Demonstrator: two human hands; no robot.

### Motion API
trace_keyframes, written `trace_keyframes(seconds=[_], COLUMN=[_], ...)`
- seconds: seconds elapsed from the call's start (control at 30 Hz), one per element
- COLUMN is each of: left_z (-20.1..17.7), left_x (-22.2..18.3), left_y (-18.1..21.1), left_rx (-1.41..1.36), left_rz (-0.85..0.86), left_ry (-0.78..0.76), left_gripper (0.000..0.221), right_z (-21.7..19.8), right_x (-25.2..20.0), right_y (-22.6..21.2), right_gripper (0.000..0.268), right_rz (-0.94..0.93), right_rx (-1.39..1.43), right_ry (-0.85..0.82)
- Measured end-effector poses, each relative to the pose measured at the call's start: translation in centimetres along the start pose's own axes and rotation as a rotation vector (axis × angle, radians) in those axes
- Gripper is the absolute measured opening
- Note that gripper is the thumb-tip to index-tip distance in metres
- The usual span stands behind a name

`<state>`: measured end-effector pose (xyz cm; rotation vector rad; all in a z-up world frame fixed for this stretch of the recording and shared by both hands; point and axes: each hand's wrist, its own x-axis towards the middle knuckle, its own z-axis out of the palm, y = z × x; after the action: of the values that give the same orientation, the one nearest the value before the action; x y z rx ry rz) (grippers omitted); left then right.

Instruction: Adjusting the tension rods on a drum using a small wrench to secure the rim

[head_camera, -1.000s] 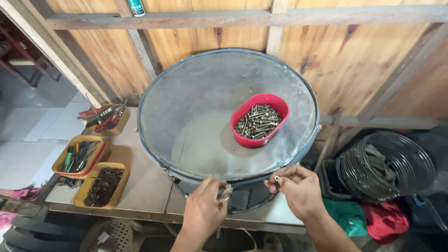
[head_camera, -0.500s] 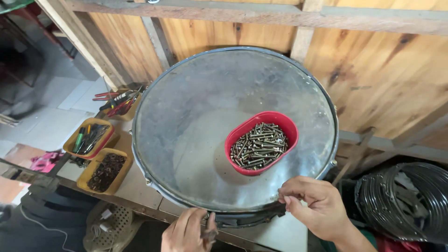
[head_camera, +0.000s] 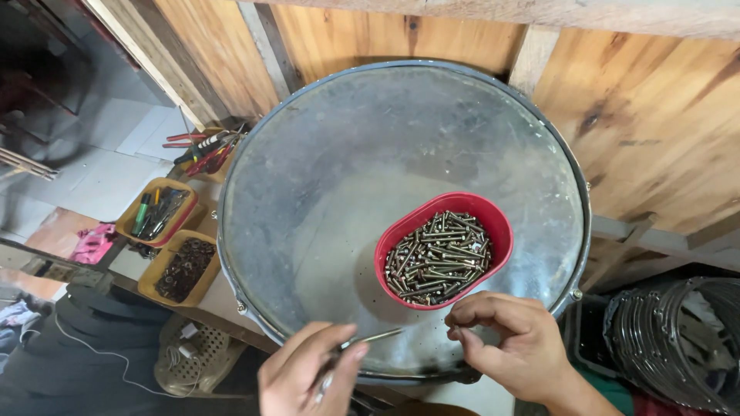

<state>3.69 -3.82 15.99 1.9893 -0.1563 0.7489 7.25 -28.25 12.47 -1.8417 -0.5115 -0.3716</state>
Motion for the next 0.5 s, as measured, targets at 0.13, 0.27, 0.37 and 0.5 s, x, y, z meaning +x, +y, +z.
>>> trace_keyframes(seconds=[0.13,0.27,0.37,0.5], left_z=[2.7,3.7,3.9,3.6], left_x=[0.3,0.5,0.7,1.1], left_y=[-1.9,-2.1,-2.2,-2.1], left_rx=[-0.212,-0.256,-0.292,-0.299], left_rz=[0.143,0.149,0.163,0.169], left_ry=[-0.124,-0.193,-0.208,-0.268], left_gripper=[0.017,0.014,0.014,0.013], right_z=[0.5,0.6,1.1,1.6], right_x=[-0.2,0.1,-0.2,-0.3], right_y=[0.5,-0.3,-0.2,-0.1], right_gripper=[0.012,0.008,0.009,0.006], right_rz=[0.071,0.026,0.050,0.062], right_rx=[0.052,0.003,0.024,0.099], right_ry=[-0.004,-0.011,0.000,0.040])
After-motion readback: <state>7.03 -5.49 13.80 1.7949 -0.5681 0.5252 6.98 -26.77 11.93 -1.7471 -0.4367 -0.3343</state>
